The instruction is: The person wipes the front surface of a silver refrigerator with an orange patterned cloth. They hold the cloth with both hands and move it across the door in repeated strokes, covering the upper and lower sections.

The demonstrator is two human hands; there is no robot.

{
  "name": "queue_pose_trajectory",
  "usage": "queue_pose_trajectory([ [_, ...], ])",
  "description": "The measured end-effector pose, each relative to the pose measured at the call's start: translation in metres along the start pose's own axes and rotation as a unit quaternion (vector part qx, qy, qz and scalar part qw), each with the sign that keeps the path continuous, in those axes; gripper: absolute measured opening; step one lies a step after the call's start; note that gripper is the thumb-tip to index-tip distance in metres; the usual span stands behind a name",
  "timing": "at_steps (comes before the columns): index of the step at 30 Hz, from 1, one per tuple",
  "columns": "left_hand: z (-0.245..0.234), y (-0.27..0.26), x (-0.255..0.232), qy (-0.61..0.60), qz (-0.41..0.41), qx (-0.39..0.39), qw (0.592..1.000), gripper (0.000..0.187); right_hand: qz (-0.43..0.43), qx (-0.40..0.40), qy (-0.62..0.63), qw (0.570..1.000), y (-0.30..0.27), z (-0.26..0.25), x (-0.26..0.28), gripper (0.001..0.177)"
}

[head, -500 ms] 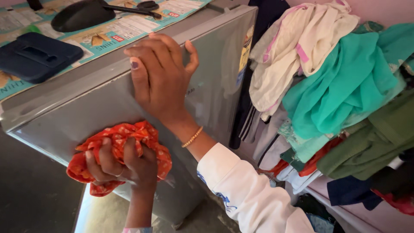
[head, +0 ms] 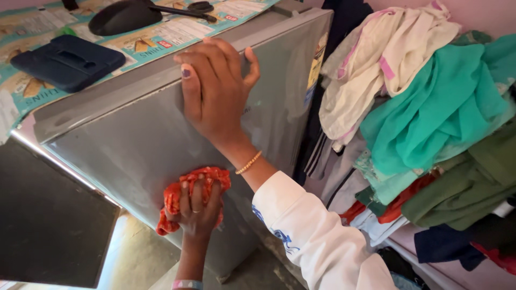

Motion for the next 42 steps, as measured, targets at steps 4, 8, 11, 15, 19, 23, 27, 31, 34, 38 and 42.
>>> queue_pose_trajectory([
  [4,-0.011,0.048,0.017,-0.004,-0.05,-0.085,0.995,0.012,0.009,0.011,-0.006,1.0,0.004,-0.001,-0.001,0.026],
  [8,-0.022,0.077,0.036,-0.099,-0.116,-0.149,0.977,0.017,0.004,0.007,0.002,1.0,0.002,0.0,-0.003,0.026],
  [11,-0.023,0.079,0.035,-0.067,-0.098,-0.127,0.985,0.011,0.009,0.014,0.006,1.0,-0.001,0.001,-0.004,0.026],
  [15,-0.016,0.062,0.017,-0.02,-0.062,-0.082,0.994,0.013,0.008,0.008,0.001,1.0,0.001,0.002,-0.005,0.027],
  [19,-0.013,0.041,-0.005,0.055,-0.058,-0.062,0.995,0.003,0.007,-0.003,-0.006,1.0,0.001,0.004,-0.001,0.027],
  [23,-0.026,0.051,-0.002,-0.026,-0.061,-0.049,0.997,0.007,0.004,-0.004,-0.008,1.0,0.001,0.002,-0.003,0.027],
  [27,-0.055,0.084,0.01,-0.099,-0.099,-0.076,0.987,0.009,0.003,0.005,-0.011,1.0,0.003,0.002,-0.001,0.027],
  [31,-0.078,0.111,0.01,-0.134,-0.125,-0.033,0.982,0.013,0.017,0.07,-0.003,0.997,-0.001,-0.012,0.008,0.028],
  [34,-0.081,0.119,0.005,-0.154,-0.153,-0.045,0.975,0.023,0.042,0.111,0.087,0.989,-0.031,-0.039,0.027,0.036],
  [38,-0.064,0.115,-0.016,-0.118,-0.169,-0.06,0.977,0.04,0.282,0.091,0.175,0.939,-0.104,-0.05,0.063,0.031],
  [42,-0.058,0.085,-0.017,-0.192,-0.12,0.103,0.969,0.051,0.392,0.125,0.2,0.889,-0.148,-0.039,0.06,0.039],
])
Point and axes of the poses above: each hand's wrist, its own y-axis towards the middle knuckle, its own z-axis out of the palm, x = y × z, the point moved 2 cm from there along y, towards the middle knuckle, and after that the axes turned 10 degrees about x, right-handed, at the moved point
